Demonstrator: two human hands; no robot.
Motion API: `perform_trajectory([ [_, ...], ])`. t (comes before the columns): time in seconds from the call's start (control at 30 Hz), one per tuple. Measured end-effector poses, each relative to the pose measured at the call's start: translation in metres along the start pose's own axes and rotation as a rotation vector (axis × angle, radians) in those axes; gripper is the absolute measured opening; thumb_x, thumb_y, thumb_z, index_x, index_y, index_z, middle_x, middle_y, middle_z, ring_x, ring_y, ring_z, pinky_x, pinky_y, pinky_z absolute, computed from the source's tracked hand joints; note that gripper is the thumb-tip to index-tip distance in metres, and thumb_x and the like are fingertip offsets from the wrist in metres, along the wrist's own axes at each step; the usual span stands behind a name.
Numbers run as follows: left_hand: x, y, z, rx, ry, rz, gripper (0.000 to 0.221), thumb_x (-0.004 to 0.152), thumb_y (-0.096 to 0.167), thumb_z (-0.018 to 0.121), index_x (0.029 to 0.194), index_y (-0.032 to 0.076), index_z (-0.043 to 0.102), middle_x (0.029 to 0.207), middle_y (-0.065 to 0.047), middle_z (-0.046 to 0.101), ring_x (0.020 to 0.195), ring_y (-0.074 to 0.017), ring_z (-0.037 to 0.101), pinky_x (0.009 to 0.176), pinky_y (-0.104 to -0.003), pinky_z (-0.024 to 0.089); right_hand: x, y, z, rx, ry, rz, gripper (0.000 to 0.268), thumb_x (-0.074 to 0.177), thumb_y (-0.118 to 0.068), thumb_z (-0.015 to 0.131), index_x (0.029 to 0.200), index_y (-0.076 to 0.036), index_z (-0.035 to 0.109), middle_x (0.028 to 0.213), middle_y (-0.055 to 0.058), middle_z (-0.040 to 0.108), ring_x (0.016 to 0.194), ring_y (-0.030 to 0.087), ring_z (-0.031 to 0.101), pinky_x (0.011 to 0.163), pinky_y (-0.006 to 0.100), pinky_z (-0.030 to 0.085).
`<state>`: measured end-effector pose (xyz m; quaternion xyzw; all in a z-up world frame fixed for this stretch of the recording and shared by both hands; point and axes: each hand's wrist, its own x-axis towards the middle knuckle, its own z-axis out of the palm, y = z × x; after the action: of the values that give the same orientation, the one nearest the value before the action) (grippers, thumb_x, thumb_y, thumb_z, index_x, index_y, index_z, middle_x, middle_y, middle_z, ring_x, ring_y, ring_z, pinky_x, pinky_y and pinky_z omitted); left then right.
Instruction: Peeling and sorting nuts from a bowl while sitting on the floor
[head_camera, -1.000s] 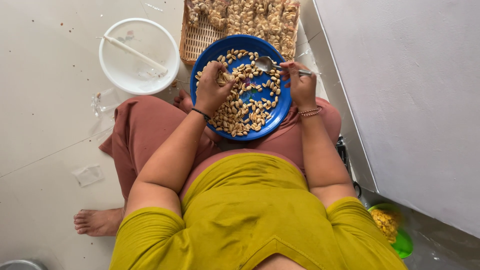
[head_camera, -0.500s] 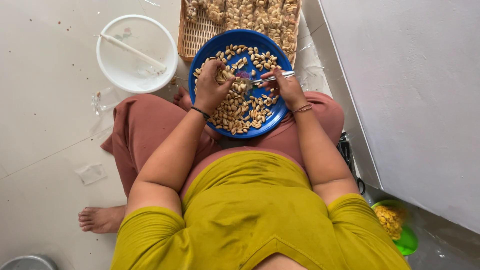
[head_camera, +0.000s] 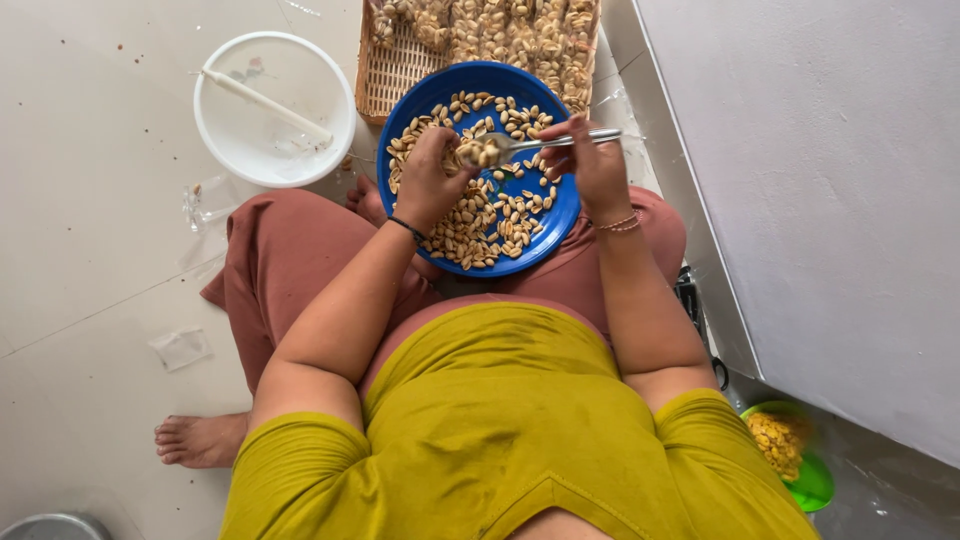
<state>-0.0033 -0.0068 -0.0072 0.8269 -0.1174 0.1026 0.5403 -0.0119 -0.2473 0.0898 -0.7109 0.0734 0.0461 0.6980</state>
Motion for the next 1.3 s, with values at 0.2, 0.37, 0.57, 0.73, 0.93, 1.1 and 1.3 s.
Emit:
perform_trajectory([
  [0.2, -0.006, -0.006, 0.006, 0.04, -0.066, 0.017, 0.045, 0.078, 0.014, 0.087, 0.111, 0.013, 0.057, 0.098, -0.01, 0.059, 0.094, -0.036, 0.065, 0.082, -0.047, 0.055, -0.013, -0.025, 0.024, -0.176, -0.071, -0.175, 0.039, 0.11, -0.035, 0.057, 0.105, -0.003, 0.078, 0.079, 0.019, 0.074, 0.07, 0.019, 0.074, 0.056, 0.027, 0.063],
  [0.37, -0.005, 0.012, -0.001, -0.054, -0.051, -0.043, 0.046, 0.083, 0.01, 0.085, 0.117, 0.012, 0.053, 0.101, -0.015, 0.062, 0.097, -0.0412, 0.066, 0.084, -0.05, 0.056, -0.005, -0.011, 0.006, -0.113, -0.032, -0.093, 0.044, 0.11, -0.037, 0.05, 0.106, -0.003, 0.077, 0.079, 0.016, 0.074, 0.067, 0.016, 0.072, 0.054, 0.024, 0.063],
  [0.57, -0.003, 0.018, -0.004, -0.195, -0.022, -0.117, 0.045, 0.083, 0.009, 0.087, 0.112, 0.015, 0.053, 0.11, -0.016, 0.07, 0.108, -0.042, 0.068, 0.088, -0.049, 0.058, -0.002, -0.001, -0.018, -0.103, 0.044, -0.095, 0.05, 0.111, -0.043, 0.045, 0.105, -0.003, 0.076, 0.079, 0.014, 0.074, 0.068, 0.015, 0.071, 0.055, 0.024, 0.063],
  [0.73, 0.002, 0.0, -0.003, -0.25, 0.08, -0.051, 0.032, 0.08, 0.016, 0.094, 0.105, 0.017, 0.073, 0.106, -0.006, 0.07, 0.105, -0.0273, 0.069, 0.091, -0.037, 0.056, -0.009, 0.0, -0.017, -0.395, -0.174, -0.537, 0.022, 0.106, -0.02, 0.067, 0.097, -0.003, 0.077, 0.092, 0.019, 0.077, 0.087, 0.03, 0.074, 0.076, 0.04, 0.06],
  [0.93, 0.002, 0.009, -0.008, -0.864, 0.001, -0.307, 0.048, 0.089, -0.007, 0.078, 0.133, 0.001, 0.061, 0.101, -0.014, 0.075, 0.089, -0.017, 0.075, 0.077, -0.033, 0.068, 0.007, -0.008, -0.008, -0.346, -0.16, -0.644, 0.047, 0.111, -0.042, 0.047, 0.095, -0.011, 0.079, 0.095, 0.012, 0.067, 0.081, 0.022, 0.068, 0.078, 0.036, 0.058],
  [1.1, 0.001, 0.019, -0.008, -0.928, 0.004, -0.361, 0.033, 0.094, -0.003, 0.073, 0.126, -0.002, 0.064, 0.099, -0.016, 0.076, 0.086, -0.0254, 0.078, 0.074, -0.041, 0.068, 0.023, 0.006, 0.015, 0.118, -0.069, -0.445, 0.047, 0.113, -0.035, 0.041, 0.098, 0.003, 0.065, 0.056, 0.007, 0.053, 0.066, 0.02, 0.066, 0.072, 0.028, 0.057],
  [1.3, 0.008, 0.061, -0.004, -0.892, -0.002, -0.422, 0.027, 0.091, -0.001, 0.078, 0.116, -0.001, 0.07, 0.091, -0.014, 0.075, 0.078, -0.0223, 0.077, 0.07, -0.037, 0.069, 0.017, 0.032, 0.035, 0.003, -0.229, -0.359, 0.029, 0.09, -0.008, 0.081, 0.117, -0.002, 0.073, 0.06, 0.001, 0.051, 0.048, 0.008, 0.051, 0.049, 0.021, 0.042],
])
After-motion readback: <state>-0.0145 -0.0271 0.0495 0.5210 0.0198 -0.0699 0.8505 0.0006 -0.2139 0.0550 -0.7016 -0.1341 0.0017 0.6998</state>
